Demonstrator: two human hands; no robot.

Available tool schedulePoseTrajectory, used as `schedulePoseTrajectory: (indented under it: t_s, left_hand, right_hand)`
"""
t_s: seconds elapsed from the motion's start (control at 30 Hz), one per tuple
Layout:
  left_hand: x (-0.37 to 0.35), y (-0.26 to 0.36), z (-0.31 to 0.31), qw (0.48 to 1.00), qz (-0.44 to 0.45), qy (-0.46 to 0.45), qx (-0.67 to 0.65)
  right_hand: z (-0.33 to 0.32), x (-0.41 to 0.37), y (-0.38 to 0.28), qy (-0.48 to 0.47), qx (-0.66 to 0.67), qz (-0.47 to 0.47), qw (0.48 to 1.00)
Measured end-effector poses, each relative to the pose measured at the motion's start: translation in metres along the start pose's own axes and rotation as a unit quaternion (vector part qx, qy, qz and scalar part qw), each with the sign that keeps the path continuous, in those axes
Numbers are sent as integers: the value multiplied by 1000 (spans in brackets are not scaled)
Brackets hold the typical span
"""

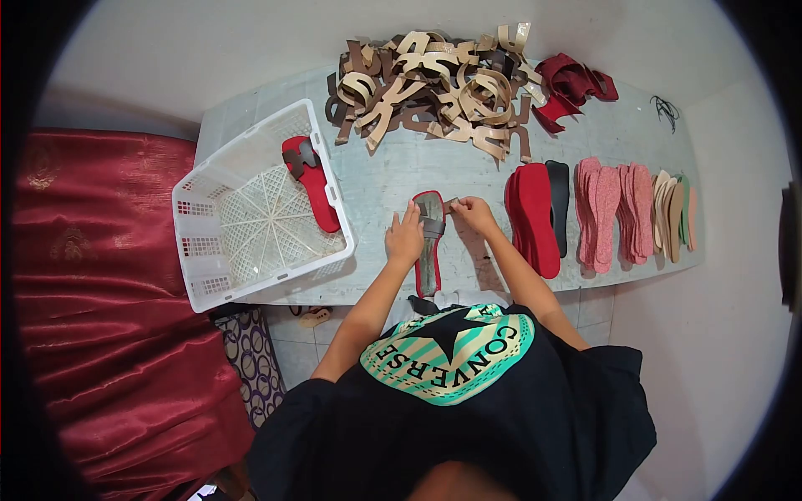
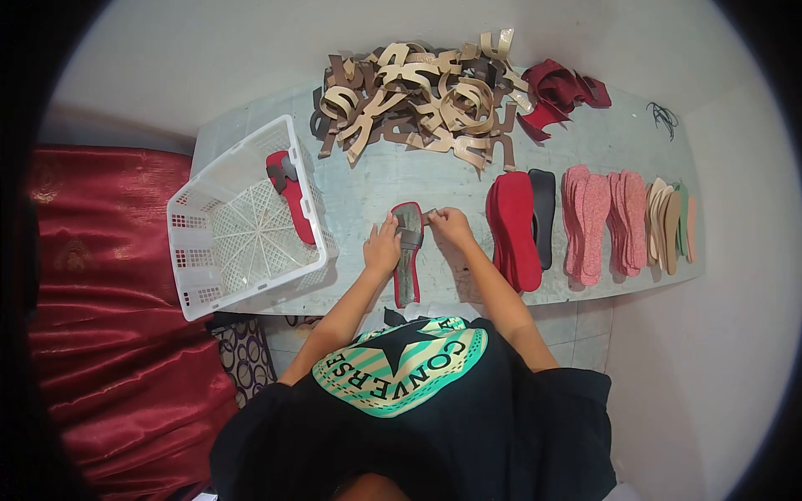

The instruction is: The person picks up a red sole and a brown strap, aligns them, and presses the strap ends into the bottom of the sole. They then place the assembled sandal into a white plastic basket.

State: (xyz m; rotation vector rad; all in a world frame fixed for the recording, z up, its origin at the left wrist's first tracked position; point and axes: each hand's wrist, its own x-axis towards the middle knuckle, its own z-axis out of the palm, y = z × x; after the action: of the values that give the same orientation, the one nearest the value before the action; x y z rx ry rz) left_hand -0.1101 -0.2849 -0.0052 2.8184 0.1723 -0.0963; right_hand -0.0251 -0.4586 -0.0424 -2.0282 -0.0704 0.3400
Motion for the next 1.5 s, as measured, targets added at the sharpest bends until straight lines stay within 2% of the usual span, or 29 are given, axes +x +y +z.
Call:
schedulePoseTrajectory:
  t_s: [0.07, 0.1, 0.13, 0.27, 0.5, 0.57, 0.7, 0.77, 0.9, 1.07, 1.3, 1.4, 1.47, 1.5]
  left_hand:
    - [-1, 0, -3, 1000, 1, 1, 6]
    - [-1, 0, -6, 1000, -7, -24, 2]
    - [0, 1, -8, 999, -15, -49, -1]
    - [-1, 2, -8, 999, -18, -46, 6]
    - [-1, 3, -8, 998, -1, -32, 54]
    - [-1, 3, -8, 998, 3, -30, 57]
    - [-1, 3, -10, 997, 8, -33, 65]
    - [-1, 3, -10, 997, 7, -32, 69]
    - [0, 3, -6, 998, 10, -9, 66]
    - [0, 2, -3, 997, 18, 13, 75]
    - [0, 4, -2, 995, 25, 12, 100]
    - [0, 2, -1, 994, 27, 11, 105]
    - [0, 2, 0, 994, 31, 9, 106]
    - [0, 1, 0, 993, 37, 19, 107]
  right_hand:
    - [-7, -3, -19, -63, -5, 53, 997]
    - [-7, -3, -21, -64, -5, 53, 997]
    - [-8, -3, -24, -56, -5, 61, 997]
    - [-12, -5, -34, -56, -60, 73, 994]
    - [-8, -9, -16, -15, -71, 49, 996]
    - [-11, -9, -11, -56, -52, 116, 990]
    - [-8, -10, 2, -39, -11, 153, 987]
    - [-10, -12, -2, -36, 63, 177, 981]
    - [-8, -12, 0, -26, 92, 173, 980]
    - [-12, -14, -15, -21, -74, 126, 989]
    - [-8, -15, -30, 6, -90, 99, 991]
    - [-7, -20, -61, -8, -153, 95, 984]
    - [0, -22, -70, 42, -246, -34, 968]
    - [2, -23, -74, 42, -247, -33, 968]
